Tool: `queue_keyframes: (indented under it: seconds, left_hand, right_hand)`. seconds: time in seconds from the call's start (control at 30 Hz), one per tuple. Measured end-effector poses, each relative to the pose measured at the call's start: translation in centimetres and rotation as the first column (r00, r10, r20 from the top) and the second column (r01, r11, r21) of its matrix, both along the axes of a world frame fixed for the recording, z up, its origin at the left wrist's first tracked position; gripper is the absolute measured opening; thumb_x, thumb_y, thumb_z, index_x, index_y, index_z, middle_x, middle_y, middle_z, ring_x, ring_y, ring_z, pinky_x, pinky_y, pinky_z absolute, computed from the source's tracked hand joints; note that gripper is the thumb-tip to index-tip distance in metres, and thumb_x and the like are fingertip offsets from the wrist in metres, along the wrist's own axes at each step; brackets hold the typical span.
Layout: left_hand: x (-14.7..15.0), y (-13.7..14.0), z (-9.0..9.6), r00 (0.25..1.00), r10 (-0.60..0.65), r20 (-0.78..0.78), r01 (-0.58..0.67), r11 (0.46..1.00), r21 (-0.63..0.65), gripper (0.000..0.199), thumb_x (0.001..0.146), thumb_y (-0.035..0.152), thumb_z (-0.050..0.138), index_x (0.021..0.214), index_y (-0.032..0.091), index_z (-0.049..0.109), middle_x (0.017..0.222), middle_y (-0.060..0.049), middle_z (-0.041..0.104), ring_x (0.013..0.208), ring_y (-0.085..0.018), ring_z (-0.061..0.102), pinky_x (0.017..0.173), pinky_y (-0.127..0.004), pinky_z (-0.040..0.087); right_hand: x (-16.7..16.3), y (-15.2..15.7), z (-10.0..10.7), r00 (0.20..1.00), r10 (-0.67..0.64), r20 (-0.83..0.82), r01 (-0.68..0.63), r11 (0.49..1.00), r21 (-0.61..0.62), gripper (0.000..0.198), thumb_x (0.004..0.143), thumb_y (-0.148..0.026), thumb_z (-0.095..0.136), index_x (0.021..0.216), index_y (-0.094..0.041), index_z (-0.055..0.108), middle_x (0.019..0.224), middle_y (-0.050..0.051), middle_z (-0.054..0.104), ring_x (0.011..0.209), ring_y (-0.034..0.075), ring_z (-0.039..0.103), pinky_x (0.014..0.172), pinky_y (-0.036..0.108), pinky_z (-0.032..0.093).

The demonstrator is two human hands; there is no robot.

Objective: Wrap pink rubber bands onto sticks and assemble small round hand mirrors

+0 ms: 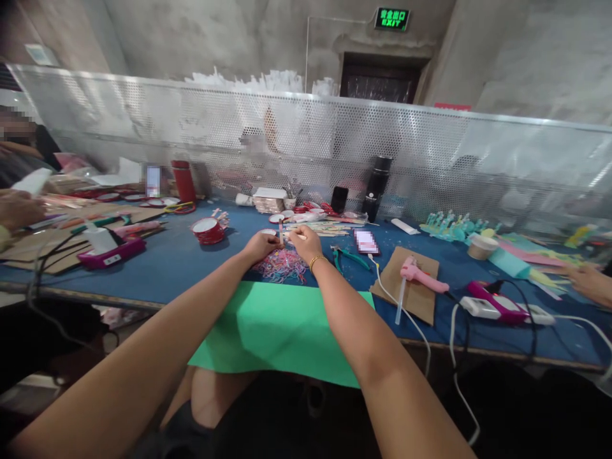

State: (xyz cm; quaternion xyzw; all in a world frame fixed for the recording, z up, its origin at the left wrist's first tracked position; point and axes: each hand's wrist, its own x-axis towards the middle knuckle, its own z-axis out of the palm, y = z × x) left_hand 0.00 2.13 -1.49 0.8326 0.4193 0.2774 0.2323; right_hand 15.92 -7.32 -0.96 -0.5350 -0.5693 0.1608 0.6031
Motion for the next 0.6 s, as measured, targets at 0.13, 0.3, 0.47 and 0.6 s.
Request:
queue_keyframes:
  seconds: [0.13,0.3,0.47,0.6]
  left_hand:
    - [0.06,0.27,-0.30,1.000,-0.006,0.003,0.006,1.000,-0.002,0.030,0.066,0.043,0.069,0.077,0.016,0.077,0.062,0.001,0.065,0.058,-0.013,0.051,0.056,-0.025,0.032]
    - [0.06,0.55,-0.56,1.000,0.002,0.006,-0.002,1.000,0.009,0.030,0.066,0.044,0.069,0.077,0.017,0.077,0.060,0.001,0.064,0.056,-0.012,0.049,0.055,-0.025,0.031]
    - [0.04,0.27,-0.41,1.000,0.010,0.009,-0.010,1.000,-0.012,0.030,0.065,0.044,0.069,0.077,0.017,0.077,0.062,0.002,0.064,0.058,-0.012,0.050,0.055,-0.025,0.031]
    - [-0.07,0.16,-0.34,1.000,-0.007,0.018,0.007,1.000,-0.020,0.031,0.065,0.044,0.069,0.079,0.018,0.077,0.062,0.002,0.064,0.059,-0.013,0.051,0.056,-0.025,0.032]
  right_hand:
    - [-0.03,0.10,-0.13,0.999,-0.004,0.050,0.004,1.000,-0.003,0.019,0.076,-0.039,0.056,0.070,-0.022,0.063,0.075,0.000,0.070,0.075,0.018,0.062,0.074,0.029,0.048]
    - [0.33,0.09,-0.21,0.999,-0.049,-0.002,0.049,0.999,-0.001,0.018,0.074,-0.038,0.057,0.067,-0.022,0.061,0.073,0.000,0.069,0.073,0.017,0.061,0.070,0.028,0.047]
    - [0.16,-0.06,-0.10,0.999,0.003,0.034,-0.003,1.000,-0.017,0.017,0.073,-0.037,0.056,0.066,-0.022,0.061,0.071,-0.001,0.067,0.070,0.017,0.060,0.071,0.027,0.047]
    - [0.36,-0.13,-0.07,0.997,-0.071,0.039,0.072,0.996,-0.046,0.017,0.073,-0.037,0.056,0.066,-0.022,0.061,0.073,-0.001,0.069,0.073,0.017,0.061,0.072,0.028,0.047]
